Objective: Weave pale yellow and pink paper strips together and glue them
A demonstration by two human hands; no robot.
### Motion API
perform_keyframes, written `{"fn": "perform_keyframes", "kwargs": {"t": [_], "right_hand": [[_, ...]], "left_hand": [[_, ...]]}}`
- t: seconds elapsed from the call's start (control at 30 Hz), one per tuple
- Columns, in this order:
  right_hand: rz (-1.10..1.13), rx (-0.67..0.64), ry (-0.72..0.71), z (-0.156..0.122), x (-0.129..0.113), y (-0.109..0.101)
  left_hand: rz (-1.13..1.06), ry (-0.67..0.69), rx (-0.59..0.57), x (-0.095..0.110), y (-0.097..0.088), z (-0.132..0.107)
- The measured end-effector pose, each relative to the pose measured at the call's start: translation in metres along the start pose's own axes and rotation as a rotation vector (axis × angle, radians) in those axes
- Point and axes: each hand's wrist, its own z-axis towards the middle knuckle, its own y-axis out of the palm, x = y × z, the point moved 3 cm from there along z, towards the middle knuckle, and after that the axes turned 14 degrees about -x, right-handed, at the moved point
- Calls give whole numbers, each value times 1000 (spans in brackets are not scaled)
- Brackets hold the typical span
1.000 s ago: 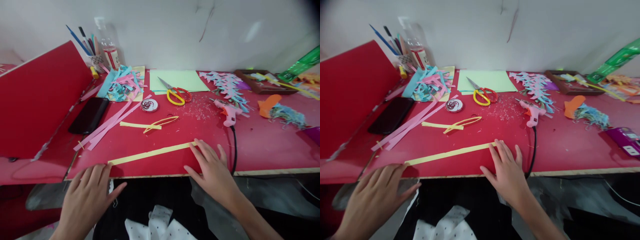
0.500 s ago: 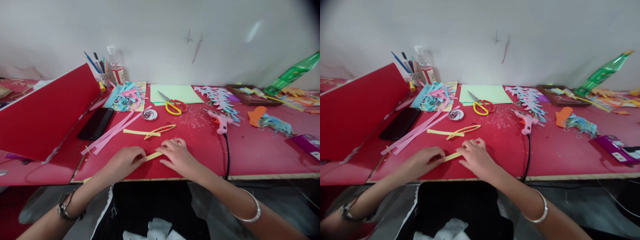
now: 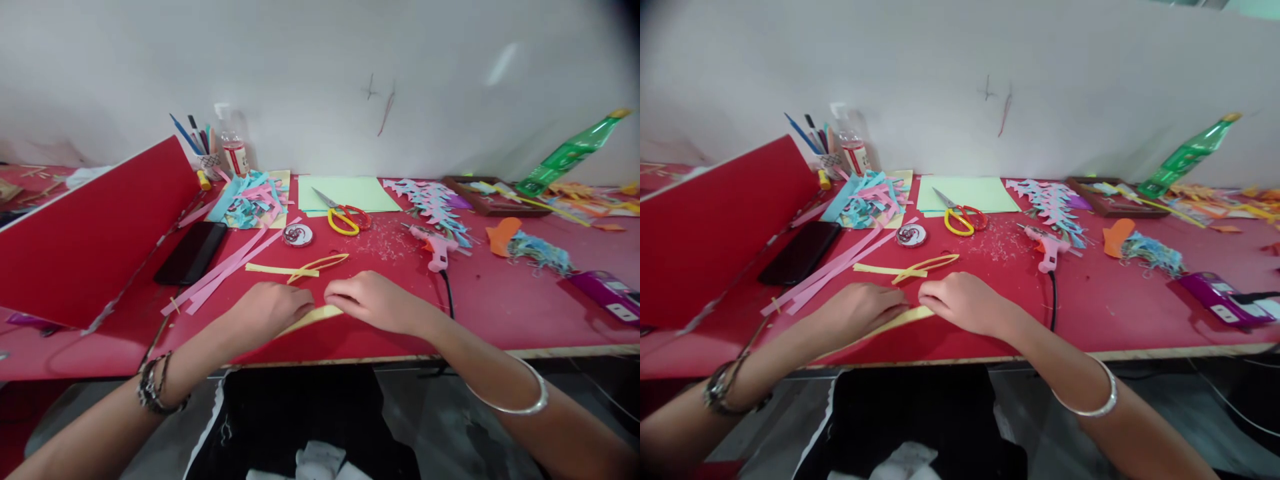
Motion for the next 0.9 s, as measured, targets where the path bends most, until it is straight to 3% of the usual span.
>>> {"fn": "perform_keyframes", "kwargs": {"t": [0.1, 0.23, 0.43, 0.6, 0.77, 0.9], "right_hand": [[-4, 18, 43, 4, -1, 0], [-16, 135, 131, 9, 1, 3], [-52, 362, 68, 8, 8, 6], [14, 422, 74, 8, 9, 3], [127, 262, 31, 9, 8, 3], [203, 189, -5, 8, 6, 3]], "left_hand": [[-163, -45, 43, 0, -1, 2], [-452, 51, 160, 1, 2, 8], [-623, 82, 254, -1, 8, 17], [-576, 97, 268, 2, 3, 21], [-358, 12, 324, -3, 1, 18], [-2, 72, 453, -4, 1, 10]]}}
